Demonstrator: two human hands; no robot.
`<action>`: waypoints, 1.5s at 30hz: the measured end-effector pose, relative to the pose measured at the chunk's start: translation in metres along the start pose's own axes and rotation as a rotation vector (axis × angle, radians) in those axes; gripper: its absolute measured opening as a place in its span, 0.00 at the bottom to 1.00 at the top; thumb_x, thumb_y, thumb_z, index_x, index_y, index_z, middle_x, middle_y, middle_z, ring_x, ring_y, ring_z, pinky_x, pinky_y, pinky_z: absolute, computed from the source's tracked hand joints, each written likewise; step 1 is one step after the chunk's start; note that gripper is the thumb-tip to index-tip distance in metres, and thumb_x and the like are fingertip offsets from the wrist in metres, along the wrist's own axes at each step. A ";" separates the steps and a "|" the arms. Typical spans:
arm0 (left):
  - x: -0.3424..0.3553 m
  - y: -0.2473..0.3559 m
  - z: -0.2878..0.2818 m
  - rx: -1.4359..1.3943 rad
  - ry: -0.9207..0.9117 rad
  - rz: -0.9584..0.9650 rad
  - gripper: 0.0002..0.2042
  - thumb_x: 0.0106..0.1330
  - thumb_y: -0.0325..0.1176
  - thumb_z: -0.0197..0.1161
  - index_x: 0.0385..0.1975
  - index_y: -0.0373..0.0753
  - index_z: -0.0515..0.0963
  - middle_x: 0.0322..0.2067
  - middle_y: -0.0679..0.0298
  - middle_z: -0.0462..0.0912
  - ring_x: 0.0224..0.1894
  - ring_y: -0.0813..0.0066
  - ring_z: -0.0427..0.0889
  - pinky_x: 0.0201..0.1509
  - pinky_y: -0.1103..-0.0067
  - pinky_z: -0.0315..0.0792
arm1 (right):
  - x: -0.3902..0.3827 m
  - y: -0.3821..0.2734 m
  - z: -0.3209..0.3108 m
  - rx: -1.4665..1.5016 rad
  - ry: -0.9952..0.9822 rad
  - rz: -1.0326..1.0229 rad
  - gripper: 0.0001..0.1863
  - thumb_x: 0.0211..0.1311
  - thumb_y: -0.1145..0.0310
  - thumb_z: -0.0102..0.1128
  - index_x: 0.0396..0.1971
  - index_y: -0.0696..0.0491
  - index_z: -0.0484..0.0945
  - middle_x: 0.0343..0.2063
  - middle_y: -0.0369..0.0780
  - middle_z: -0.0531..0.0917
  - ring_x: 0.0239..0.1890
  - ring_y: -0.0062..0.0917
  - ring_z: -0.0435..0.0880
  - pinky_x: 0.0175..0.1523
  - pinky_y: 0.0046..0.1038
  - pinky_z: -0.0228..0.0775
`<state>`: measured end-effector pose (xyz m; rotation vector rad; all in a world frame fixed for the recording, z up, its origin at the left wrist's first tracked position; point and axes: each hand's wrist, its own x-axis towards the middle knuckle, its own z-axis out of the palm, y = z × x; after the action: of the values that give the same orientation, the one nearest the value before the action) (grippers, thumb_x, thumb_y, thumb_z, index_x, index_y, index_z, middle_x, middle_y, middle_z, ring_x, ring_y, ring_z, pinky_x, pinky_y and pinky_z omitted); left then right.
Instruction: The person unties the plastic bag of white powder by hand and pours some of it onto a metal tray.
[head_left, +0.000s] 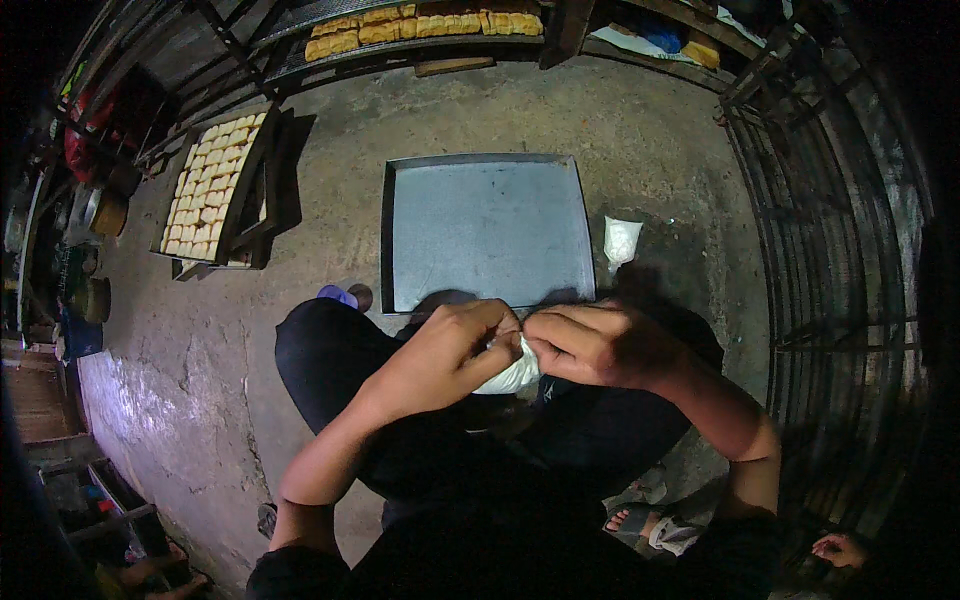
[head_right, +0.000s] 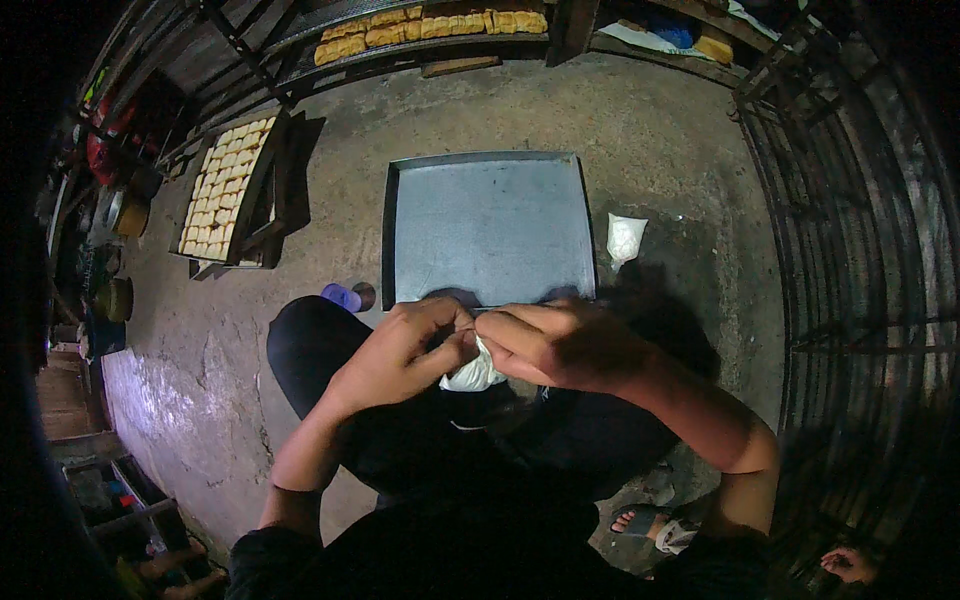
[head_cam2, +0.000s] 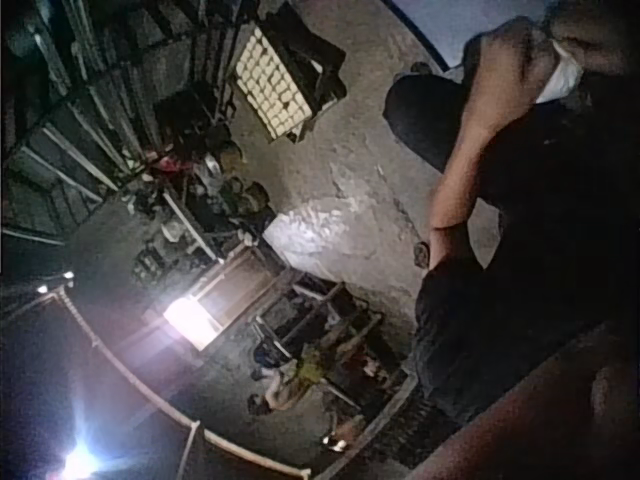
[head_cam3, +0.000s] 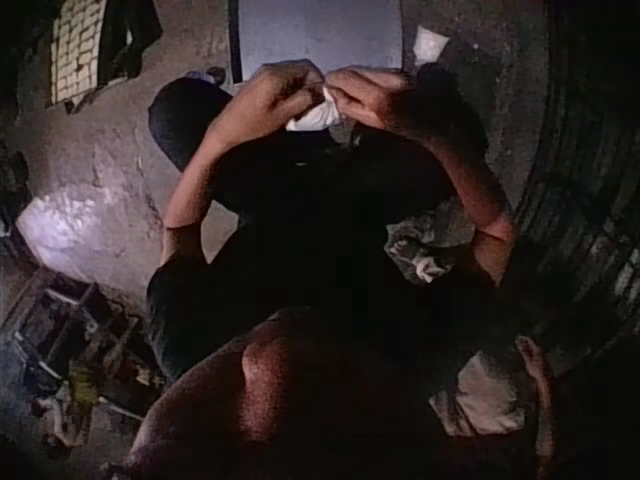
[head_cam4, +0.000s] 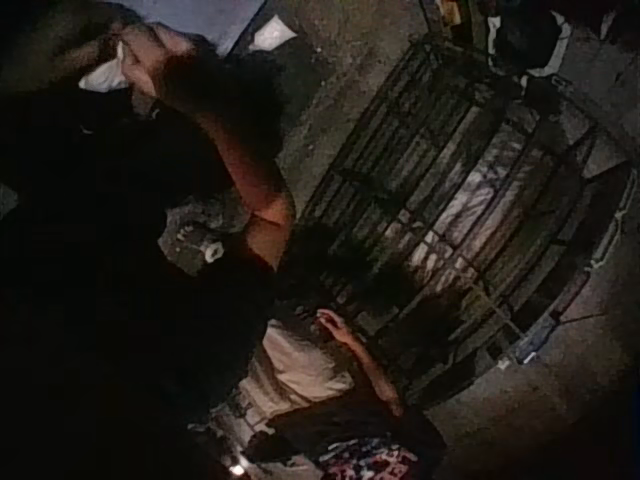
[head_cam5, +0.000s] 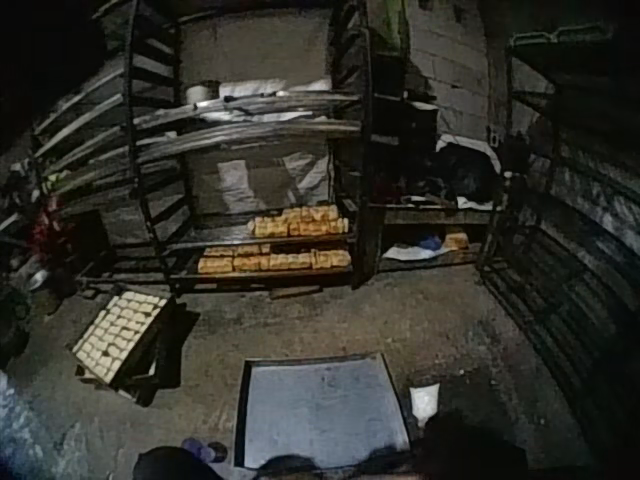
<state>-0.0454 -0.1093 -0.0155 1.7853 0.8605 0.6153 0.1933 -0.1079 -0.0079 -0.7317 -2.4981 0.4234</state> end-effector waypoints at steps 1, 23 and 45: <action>0.000 0.002 -0.001 0.006 -0.015 -0.019 0.09 0.69 0.31 0.62 0.37 0.28 0.77 0.27 0.48 0.78 0.28 0.53 0.78 0.35 0.67 0.71 | 0.000 0.000 0.002 -0.019 0.002 -0.010 0.09 0.55 0.76 0.70 0.35 0.57 0.79 0.29 0.40 0.85 0.32 0.31 0.89 0.37 0.29 0.82; -0.003 0.009 0.025 0.198 0.120 0.074 0.09 0.66 0.29 0.62 0.36 0.28 0.74 0.33 0.46 0.77 0.34 0.41 0.79 0.40 0.59 0.74 | -0.006 0.011 0.014 -0.002 -0.026 -0.031 0.12 0.57 0.73 0.67 0.34 0.57 0.71 0.30 0.42 0.76 0.32 0.34 0.86 0.37 0.33 0.80; -0.001 -0.009 0.025 0.156 0.093 0.013 0.08 0.69 0.27 0.60 0.40 0.27 0.72 0.36 0.43 0.76 0.39 0.39 0.79 0.43 0.59 0.73 | -0.011 0.008 0.020 -0.141 -0.029 0.002 0.14 0.63 0.66 0.68 0.41 0.54 0.74 0.31 0.39 0.81 0.32 0.30 0.88 0.35 0.30 0.83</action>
<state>-0.0299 -0.1228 -0.0331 1.9155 0.9831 0.6589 0.1937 -0.1103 -0.0322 -0.7881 -2.5743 0.2617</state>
